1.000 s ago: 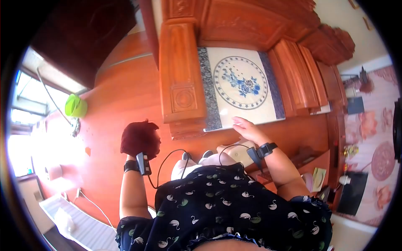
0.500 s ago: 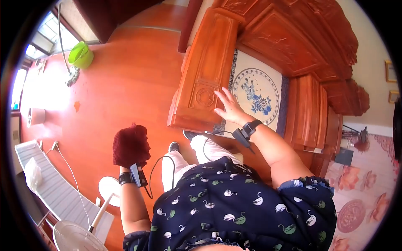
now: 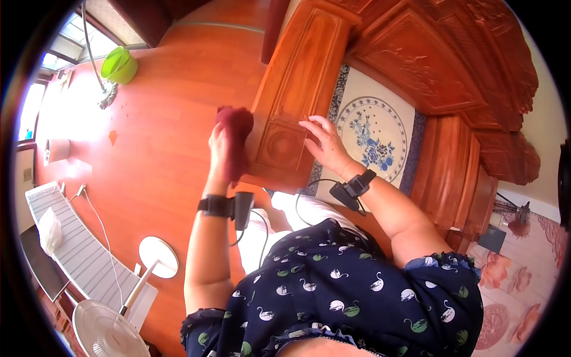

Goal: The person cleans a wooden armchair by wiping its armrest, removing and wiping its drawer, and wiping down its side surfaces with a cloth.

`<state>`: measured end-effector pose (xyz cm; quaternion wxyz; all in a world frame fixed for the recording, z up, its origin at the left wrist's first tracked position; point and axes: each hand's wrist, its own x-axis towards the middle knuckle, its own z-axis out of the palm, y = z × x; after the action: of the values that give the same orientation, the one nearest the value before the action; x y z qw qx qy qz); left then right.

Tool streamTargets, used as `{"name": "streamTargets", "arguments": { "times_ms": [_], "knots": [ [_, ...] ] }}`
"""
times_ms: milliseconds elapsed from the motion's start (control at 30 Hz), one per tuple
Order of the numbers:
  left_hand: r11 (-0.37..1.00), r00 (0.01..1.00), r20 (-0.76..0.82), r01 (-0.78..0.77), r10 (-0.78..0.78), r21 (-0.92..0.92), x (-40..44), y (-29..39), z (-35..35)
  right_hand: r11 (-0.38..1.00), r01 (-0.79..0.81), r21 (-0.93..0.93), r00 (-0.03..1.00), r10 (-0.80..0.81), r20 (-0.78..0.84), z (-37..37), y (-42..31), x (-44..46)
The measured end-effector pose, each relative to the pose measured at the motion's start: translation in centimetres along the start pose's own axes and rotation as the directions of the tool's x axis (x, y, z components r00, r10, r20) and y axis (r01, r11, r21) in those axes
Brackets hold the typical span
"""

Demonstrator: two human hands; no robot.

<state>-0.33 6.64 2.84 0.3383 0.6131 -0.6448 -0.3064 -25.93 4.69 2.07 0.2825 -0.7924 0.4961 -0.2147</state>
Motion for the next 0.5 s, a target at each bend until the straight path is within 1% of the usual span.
{"name": "streamTargets", "arguments": {
  "times_ms": [33, 67, 100, 167, 200, 233, 300, 367, 400, 433, 467, 500],
  "knots": [
    [0.993, 0.992, -0.06, 0.115, -0.115, -0.012, 0.9, -1.4, 1.9, 1.0, 0.004, 0.002, 1.0, -0.004, 0.001, 0.0, 0.2, 0.2],
    [0.977, 0.982, -0.118, 0.161, -0.145, 0.142, 1.1, -2.5, 3.9, 0.998, -0.03, 0.053, 1.0, 0.03, -0.006, 0.0, 0.4, 0.5],
    [0.933, 0.97, -0.178, 0.212, -0.165, 0.29, 1.5, -1.1, 5.3, 0.992, -0.065, 0.104, 0.998, 0.066, -0.011, 0.1, 0.7, 0.6],
    [0.9, 0.993, -0.011, 0.109, -0.115, 0.422, 1.9, 1.3, 6.7, 0.994, -0.053, 0.094, 0.998, 0.057, -0.039, 0.1, 1.8, 0.6],
    [0.884, 0.997, 0.011, 0.06, -0.073, 0.464, 1.9, 1.7, 7.3, 0.996, -0.043, 0.08, 0.997, 0.049, -0.066, 0.0, 2.3, 0.5],
    [0.855, 0.992, 0.015, 0.104, -0.129, 0.508, 2.1, 2.1, 7.4, 0.996, -0.042, 0.082, 0.997, 0.048, -0.063, -0.2, 2.9, 0.4],
    [0.843, 0.996, -0.011, 0.079, -0.087, 0.532, 2.2, 1.7, 8.0, 0.997, -0.068, 0.038, 0.996, 0.07, -0.049, -0.8, 3.7, -0.2],
    [0.84, 0.999, 0.003, 0.027, -0.033, 0.541, 1.8, 1.2, 8.2, 0.992, -0.113, 0.062, 0.992, 0.117, -0.048, -1.6, 4.5, -0.9],
    [0.831, 1.0, -0.001, -0.024, 0.029, 0.555, 1.7, 0.9, 8.4, 0.991, -0.128, 0.048, 0.99, 0.13, -0.052, -2.0, 4.9, -1.2],
    [0.833, 1.0, 0.003, -0.025, 0.028, 0.553, 1.8, 0.7, 8.9, 0.99, -0.139, 0.034, 0.989, 0.141, -0.055, -2.3, 5.2, -1.5],
    [0.858, 0.996, -0.007, -0.077, 0.094, 0.509, 2.1, 0.5, 9.5, 0.979, -0.182, 0.091, 0.981, 0.187, -0.057, -2.5, 5.3, -1.7],
    [0.877, 0.988, -0.022, -0.128, 0.156, 0.463, 2.2, 0.8, 9.7, 0.978, -0.186, 0.09, 0.98, 0.191, -0.054, -2.6, 5.5, -2.0]
  ]
}}
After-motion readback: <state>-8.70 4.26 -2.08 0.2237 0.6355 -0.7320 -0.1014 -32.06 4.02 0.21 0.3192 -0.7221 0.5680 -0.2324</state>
